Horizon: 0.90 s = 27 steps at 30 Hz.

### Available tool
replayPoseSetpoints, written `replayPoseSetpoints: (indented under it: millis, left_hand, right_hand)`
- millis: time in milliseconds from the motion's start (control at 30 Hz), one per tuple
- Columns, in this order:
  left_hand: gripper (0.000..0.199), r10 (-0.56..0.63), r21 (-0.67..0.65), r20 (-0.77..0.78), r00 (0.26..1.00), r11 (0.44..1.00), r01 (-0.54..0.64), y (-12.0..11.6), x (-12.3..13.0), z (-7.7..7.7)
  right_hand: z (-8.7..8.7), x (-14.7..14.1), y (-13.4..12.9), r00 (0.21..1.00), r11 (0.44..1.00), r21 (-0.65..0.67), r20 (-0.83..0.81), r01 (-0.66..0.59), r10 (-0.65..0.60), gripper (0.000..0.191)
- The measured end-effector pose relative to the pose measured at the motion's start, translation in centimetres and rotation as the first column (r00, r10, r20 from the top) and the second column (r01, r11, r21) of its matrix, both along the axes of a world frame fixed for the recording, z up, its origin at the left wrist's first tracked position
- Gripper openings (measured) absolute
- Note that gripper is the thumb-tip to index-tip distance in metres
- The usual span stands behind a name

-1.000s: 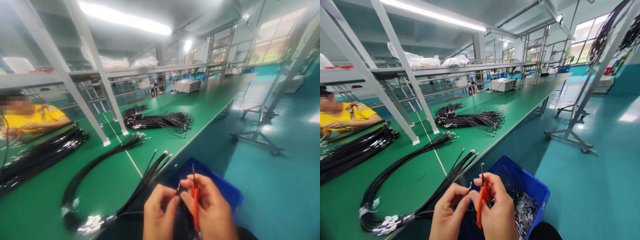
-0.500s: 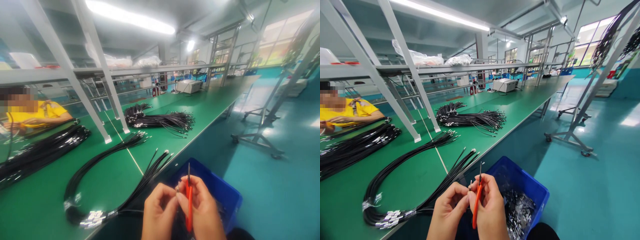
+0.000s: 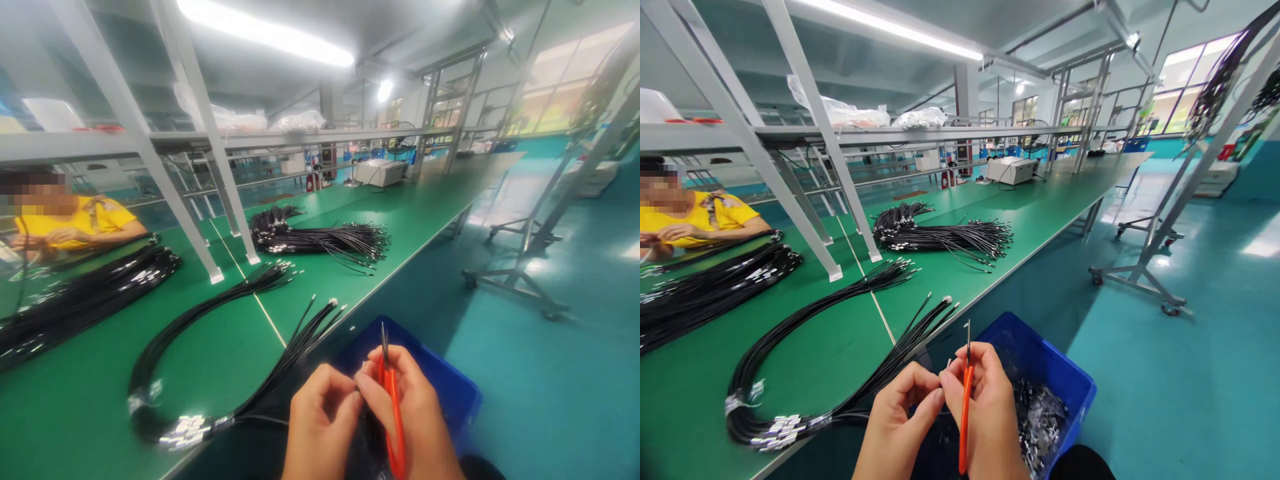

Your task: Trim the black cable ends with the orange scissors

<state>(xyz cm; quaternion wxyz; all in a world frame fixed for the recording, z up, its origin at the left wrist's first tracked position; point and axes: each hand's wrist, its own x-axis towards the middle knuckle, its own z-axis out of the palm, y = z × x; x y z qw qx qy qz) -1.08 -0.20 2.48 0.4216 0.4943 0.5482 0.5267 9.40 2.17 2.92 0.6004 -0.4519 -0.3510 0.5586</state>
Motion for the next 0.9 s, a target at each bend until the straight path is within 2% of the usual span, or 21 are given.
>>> replayPoseSetpoints:
  millis: [167, 300, 400, 500, 600, 667, 700, 733, 800, 833, 867, 900]
  left_hand:
    - [0.013, 0.020, -0.025, 0.061, 0.998, 1.000, -0.018, -0.1, 0.2, 0.0]
    - [0.011, 0.035, -0.014, 0.007, 0.999, 0.999, -0.035, -0.2, 0.3, 0.1]
    - [0.009, 0.002, -0.027, 0.020, 1.000, 1.000, -0.001, -0.3, 0.2, 0.2]
    - [0.010, -0.030, -0.062, 0.140, 0.990, 0.997, 0.039, -0.2, -0.3, 0.4]
    - [0.014, -0.030, -0.082, 0.278, 0.960, 0.995, 0.055, 0.1, -1.0, 0.8]
    - [0.014, -0.026, -0.101, 0.367, 0.930, 0.993, 0.067, 0.3, -1.3, 1.1]
    - [0.013, -0.031, -0.111, 0.407, 0.913, 0.990, 0.083, 0.4, -1.5, 1.3]
    - [0.012, -0.038, -0.114, 0.442, 0.896, 0.989, 0.099, 0.5, -1.6, 1.5]
    - [0.011, -0.056, -0.111, 0.498, 0.865, 0.986, 0.128, 0.6, -1.8, 1.8]
    - [0.010, -0.065, -0.109, 0.518, 0.853, 0.984, 0.142, 0.7, -1.8, 2.0]
    - [0.010, -0.071, -0.110, 0.534, 0.843, 0.982, 0.152, 0.7, -1.8, 2.0]
    - [0.010, -0.075, -0.112, 0.544, 0.835, 0.981, 0.161, 0.7, -1.8, 2.1]
  right_hand:
    - [-0.5, 0.0, -0.2, 0.999, 1.000, -0.003, 0.032, 0.007, -0.007, 0.024]
    - [-0.1, -0.1, -0.6, 0.995, 0.999, 0.042, 0.095, 0.024, -0.028, 0.020]
    - [-0.2, -0.2, -0.8, 0.966, 0.993, 0.112, 0.251, 0.034, -0.061, 0.018]
    - [-0.2, 0.1, -1.2, 0.901, 0.989, 0.144, 0.423, 0.042, -0.100, 0.009]
    - [0.6, 1.1, -1.4, 0.904, 0.992, 0.116, 0.427, -0.047, -0.007, 0.016]
    - [1.2, 2.3, -1.1, 0.934, 0.978, 0.064, 0.315, -0.201, 0.171, 0.024]
    - [1.5, 2.9, -0.9, 0.924, 0.946, 0.032, 0.228, -0.322, 0.306, 0.024]
    - [1.7, 3.5, -0.7, 0.877, 0.885, 0.001, 0.131, -0.466, 0.461, 0.026]
    - [1.8, 4.6, -0.4, 0.725, 0.723, -0.063, -0.021, -0.688, 0.688, 0.036]
    - [1.7, 5.0, -0.4, 0.667, 0.661, -0.094, -0.065, -0.744, 0.742, 0.041]
    - [1.6, 5.3, -0.4, 0.635, 0.624, -0.126, -0.086, -0.772, 0.768, 0.042]
    - [1.5, 5.5, -0.5, 0.633, 0.618, -0.152, -0.088, -0.771, 0.769, 0.041]
